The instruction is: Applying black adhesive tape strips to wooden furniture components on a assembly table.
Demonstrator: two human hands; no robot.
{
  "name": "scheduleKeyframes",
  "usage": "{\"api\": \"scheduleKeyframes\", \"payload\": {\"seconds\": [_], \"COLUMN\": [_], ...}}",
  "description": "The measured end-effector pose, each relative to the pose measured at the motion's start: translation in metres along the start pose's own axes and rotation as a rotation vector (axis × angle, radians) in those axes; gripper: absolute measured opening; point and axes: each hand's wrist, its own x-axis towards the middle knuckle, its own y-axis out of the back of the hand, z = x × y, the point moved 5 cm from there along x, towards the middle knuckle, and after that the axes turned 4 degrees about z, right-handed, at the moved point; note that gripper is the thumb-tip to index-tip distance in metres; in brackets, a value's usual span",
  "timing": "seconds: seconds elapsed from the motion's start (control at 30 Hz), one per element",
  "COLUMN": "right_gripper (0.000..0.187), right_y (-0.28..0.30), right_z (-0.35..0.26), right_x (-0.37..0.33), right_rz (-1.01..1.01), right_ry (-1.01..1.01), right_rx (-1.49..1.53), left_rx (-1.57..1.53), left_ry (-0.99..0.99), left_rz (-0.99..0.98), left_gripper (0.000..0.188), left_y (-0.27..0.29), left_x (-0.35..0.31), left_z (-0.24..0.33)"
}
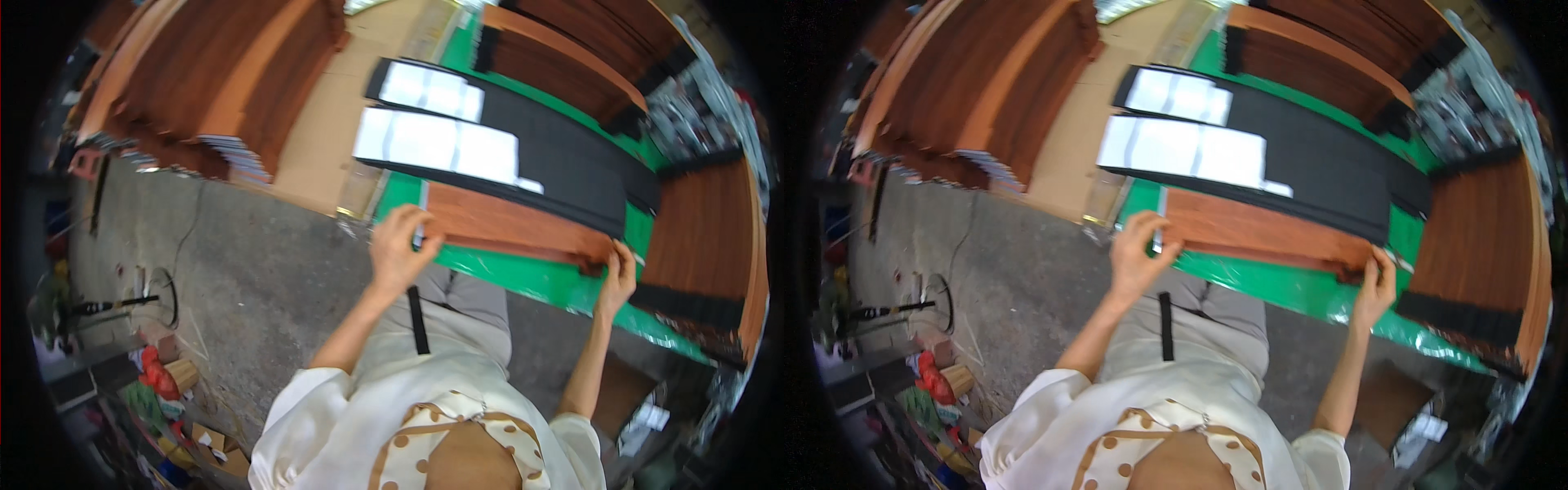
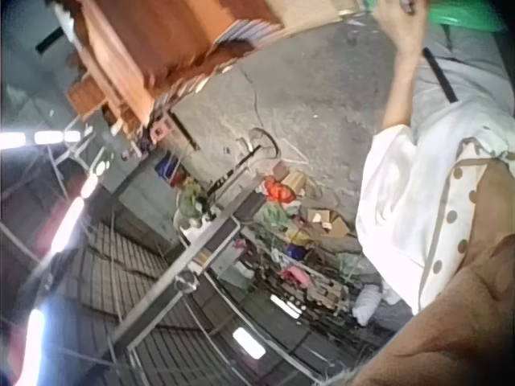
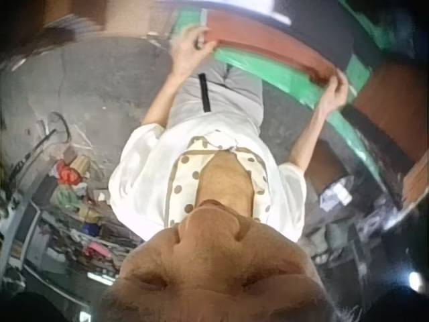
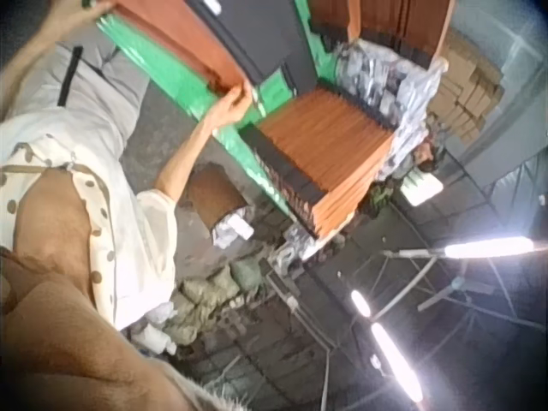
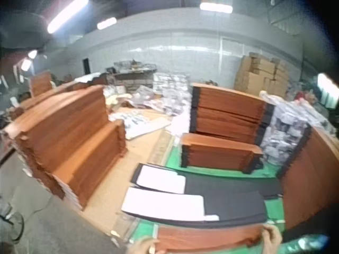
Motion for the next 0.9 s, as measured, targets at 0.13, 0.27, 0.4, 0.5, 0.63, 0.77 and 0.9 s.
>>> {"api": "scheduleKeyframes", "payload": {"seconds": [0.13,0.27,0.4,0.5,0.63,0.77,0.9], "right_gripper": [0.014,0.011,0.013,0.019,0.02,0.019,0.019], "right_y": [-0.035,-0.076,-0.085,-0.09,-0.095,-0.084,-0.068], "right_z": [-0.043,-0.087,-0.105,-0.107,-0.112,-0.122,-0.115], "right_x": [-0.003,-0.008,-0.011,-0.011,-0.017,-0.021,-0.026], "right_rz": [-0.108,-0.205,-0.26,-0.274,-0.337,-0.344,-0.319], "right_ry": [0.209,0.362,0.404,0.38,0.351,0.385,0.353], "right_rx": [-0.004,-0.022,0.015,0.081,0.097,0.073,0.041], "left_rx": [0.038,-0.236,0.378,0.755,0.98,1.091,0.953], "left_ry": [0.084,0.129,-0.228,-0.285,-0.072,-0.079,-0.04], "left_rz": [-0.097,-0.114,0.357,0.431,0.242,0.238,0.208], "left_gripper": [0.036,0.038,0.037,0.039,0.046,0.051,0.048], "left_y": [-0.014,0.014,0.121,0.163,0.177,0.17,0.175], "left_x": [-0.001,0.013,0.066,0.131,0.194,0.22,0.237], "left_z": [0.007,-0.002,0.0,0.006,-0.035,-0.052,-0.069]}}
